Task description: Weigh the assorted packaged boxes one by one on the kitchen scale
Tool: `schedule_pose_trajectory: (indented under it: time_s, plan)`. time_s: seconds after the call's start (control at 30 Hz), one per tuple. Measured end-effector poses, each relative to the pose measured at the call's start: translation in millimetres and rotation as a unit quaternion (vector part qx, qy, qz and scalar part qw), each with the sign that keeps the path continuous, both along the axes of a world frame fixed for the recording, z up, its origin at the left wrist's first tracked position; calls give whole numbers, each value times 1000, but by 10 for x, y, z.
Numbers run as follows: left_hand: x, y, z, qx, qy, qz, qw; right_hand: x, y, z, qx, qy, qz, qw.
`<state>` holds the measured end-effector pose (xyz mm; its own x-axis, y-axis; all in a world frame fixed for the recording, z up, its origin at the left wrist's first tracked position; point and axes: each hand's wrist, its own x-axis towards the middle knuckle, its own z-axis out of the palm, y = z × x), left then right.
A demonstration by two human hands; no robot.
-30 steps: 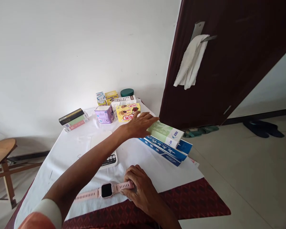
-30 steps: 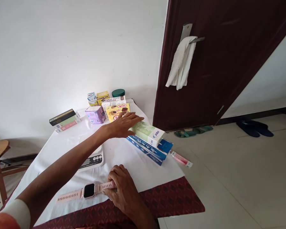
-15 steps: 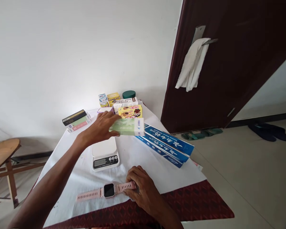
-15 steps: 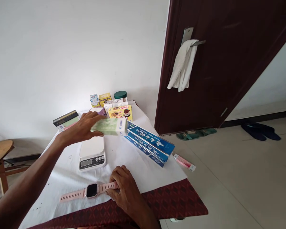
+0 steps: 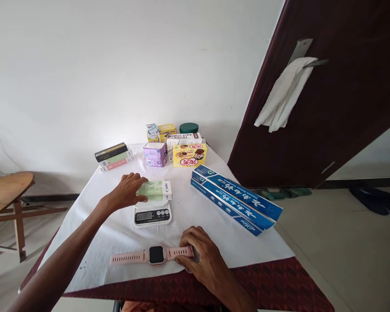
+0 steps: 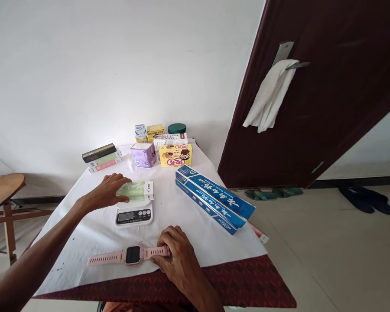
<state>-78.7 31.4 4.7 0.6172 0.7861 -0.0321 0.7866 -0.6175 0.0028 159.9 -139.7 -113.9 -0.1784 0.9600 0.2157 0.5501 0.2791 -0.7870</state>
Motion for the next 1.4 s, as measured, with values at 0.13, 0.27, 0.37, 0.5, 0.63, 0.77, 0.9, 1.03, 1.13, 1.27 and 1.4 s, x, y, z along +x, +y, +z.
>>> schedule_pose_trajectory:
  time_s: [0.13, 0.27, 0.37, 0.5, 0.63, 0.77, 0.9, 1.03, 1.13, 1.27, 1.4]
  plan:
    - [-41, 27, -56, -6, -8, -7, 1000, 8, -3, 19, 3, 3, 2, 1000]
    - [-137, 40, 28, -2, -45, -17, 999, 8, -4, 44, 3, 5, 1, 1000]
    - [-202, 53, 109, 14, -68, -16, 997, 5, -7, 53, 1, 8, 1, 1000]
    - [-224, 76, 70, 2, -64, -8, 998, 2, -7, 55, -2, 5, 3, 1000]
    - [-193, 77, -75, -34, -45, 3, 998, 4, 1, 45, -9, -7, 2, 1000]
    - [-251, 71, -119, -30, -59, -2, 998, 12, 13, 13, -8, -13, 7, 1000]
    - [-530, 200, -48, 14, -99, 31, 995, 16, 20, -4, 2, -13, 10, 1000]
    - [-923, 571, -44, 54, -70, 144, 986, 10, 22, -12, 14, -11, 11, 1000]
    - [-1153, 891, -139, 50, -25, 223, 973, 9, 28, -32, 13, -11, 8, 1000]
    - [-1320, 1193, -305, 35, -11, 272, 962, 17, 36, -50, 8, -14, 9, 1000]
    - [-1393, 1373, -396, 25, 2, 303, 953, 22, 31, -37, -3, -11, 11, 1000]
